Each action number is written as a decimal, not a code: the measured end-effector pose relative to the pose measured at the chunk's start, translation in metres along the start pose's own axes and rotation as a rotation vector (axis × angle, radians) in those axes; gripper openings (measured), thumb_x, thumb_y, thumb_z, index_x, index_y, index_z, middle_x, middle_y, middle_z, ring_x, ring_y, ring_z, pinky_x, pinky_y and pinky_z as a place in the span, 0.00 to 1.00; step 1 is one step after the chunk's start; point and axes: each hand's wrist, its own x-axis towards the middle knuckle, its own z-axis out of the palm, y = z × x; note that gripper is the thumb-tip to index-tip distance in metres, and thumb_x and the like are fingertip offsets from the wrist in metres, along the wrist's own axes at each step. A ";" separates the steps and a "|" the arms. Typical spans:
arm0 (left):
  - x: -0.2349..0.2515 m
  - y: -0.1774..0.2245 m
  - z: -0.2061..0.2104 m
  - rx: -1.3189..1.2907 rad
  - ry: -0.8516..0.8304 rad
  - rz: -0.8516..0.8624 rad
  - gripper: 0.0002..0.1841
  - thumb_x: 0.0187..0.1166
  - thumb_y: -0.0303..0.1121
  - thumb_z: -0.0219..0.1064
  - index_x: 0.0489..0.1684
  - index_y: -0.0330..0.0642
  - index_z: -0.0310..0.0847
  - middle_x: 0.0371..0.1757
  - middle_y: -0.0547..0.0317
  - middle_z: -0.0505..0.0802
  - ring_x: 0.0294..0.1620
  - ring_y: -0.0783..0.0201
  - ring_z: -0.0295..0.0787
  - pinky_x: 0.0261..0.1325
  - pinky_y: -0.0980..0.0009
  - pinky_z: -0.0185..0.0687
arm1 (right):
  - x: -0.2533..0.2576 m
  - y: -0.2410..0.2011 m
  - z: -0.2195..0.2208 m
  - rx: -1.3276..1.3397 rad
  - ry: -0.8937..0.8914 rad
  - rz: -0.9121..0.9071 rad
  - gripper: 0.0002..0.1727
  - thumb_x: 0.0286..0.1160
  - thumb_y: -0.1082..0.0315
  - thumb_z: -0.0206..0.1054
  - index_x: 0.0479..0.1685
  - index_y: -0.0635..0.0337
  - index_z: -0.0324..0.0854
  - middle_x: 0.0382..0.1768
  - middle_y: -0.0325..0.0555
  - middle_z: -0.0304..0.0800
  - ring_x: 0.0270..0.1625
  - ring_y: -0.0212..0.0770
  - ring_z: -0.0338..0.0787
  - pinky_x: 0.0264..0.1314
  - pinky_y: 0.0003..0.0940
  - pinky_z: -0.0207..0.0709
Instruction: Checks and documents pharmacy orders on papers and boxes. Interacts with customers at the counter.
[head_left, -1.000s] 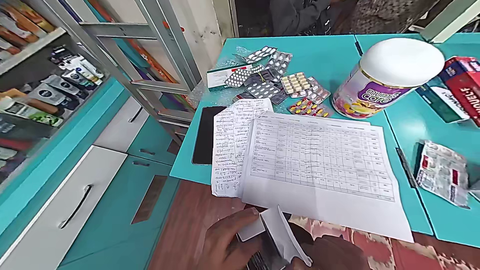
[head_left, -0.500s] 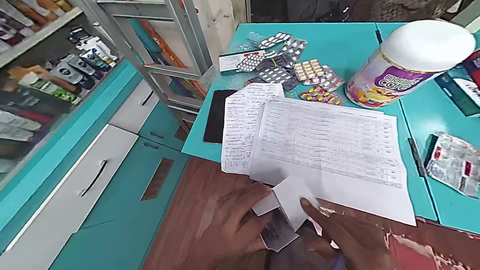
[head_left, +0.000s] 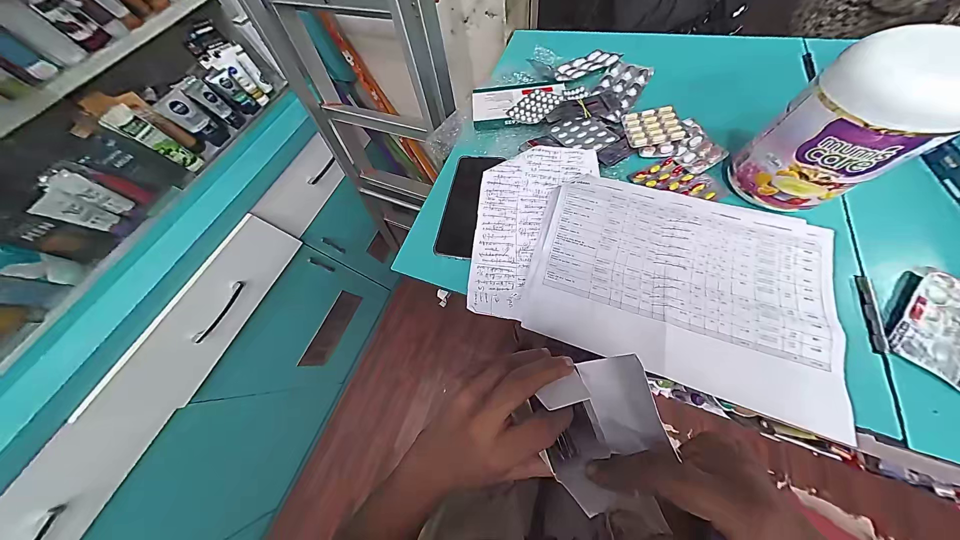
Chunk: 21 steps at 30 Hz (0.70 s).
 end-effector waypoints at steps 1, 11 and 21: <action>0.000 0.000 0.000 0.000 -0.006 0.006 0.20 0.90 0.53 0.53 0.53 0.48 0.80 0.68 0.50 0.86 0.74 0.61 0.81 0.76 0.71 0.75 | -0.001 -0.001 -0.001 0.002 -0.008 0.002 0.23 0.85 0.50 0.63 0.48 0.63 0.91 0.13 0.49 0.78 0.16 0.38 0.71 0.23 0.30 0.63; 0.002 -0.002 0.004 -0.020 0.063 0.031 0.17 0.90 0.50 0.55 0.49 0.46 0.80 0.67 0.49 0.87 0.72 0.58 0.84 0.74 0.69 0.78 | -0.001 -0.013 0.010 -0.484 0.401 0.214 0.18 0.84 0.56 0.67 0.55 0.63 0.87 0.12 0.44 0.78 0.12 0.32 0.69 0.17 0.23 0.62; 0.001 0.001 0.007 -0.037 0.105 0.039 0.17 0.88 0.50 0.59 0.49 0.46 0.79 0.67 0.52 0.85 0.74 0.61 0.82 0.76 0.70 0.77 | -0.001 0.018 0.013 0.294 0.258 0.268 0.19 0.75 0.60 0.74 0.62 0.56 0.87 0.19 0.24 0.81 0.20 0.07 0.70 0.23 0.05 0.65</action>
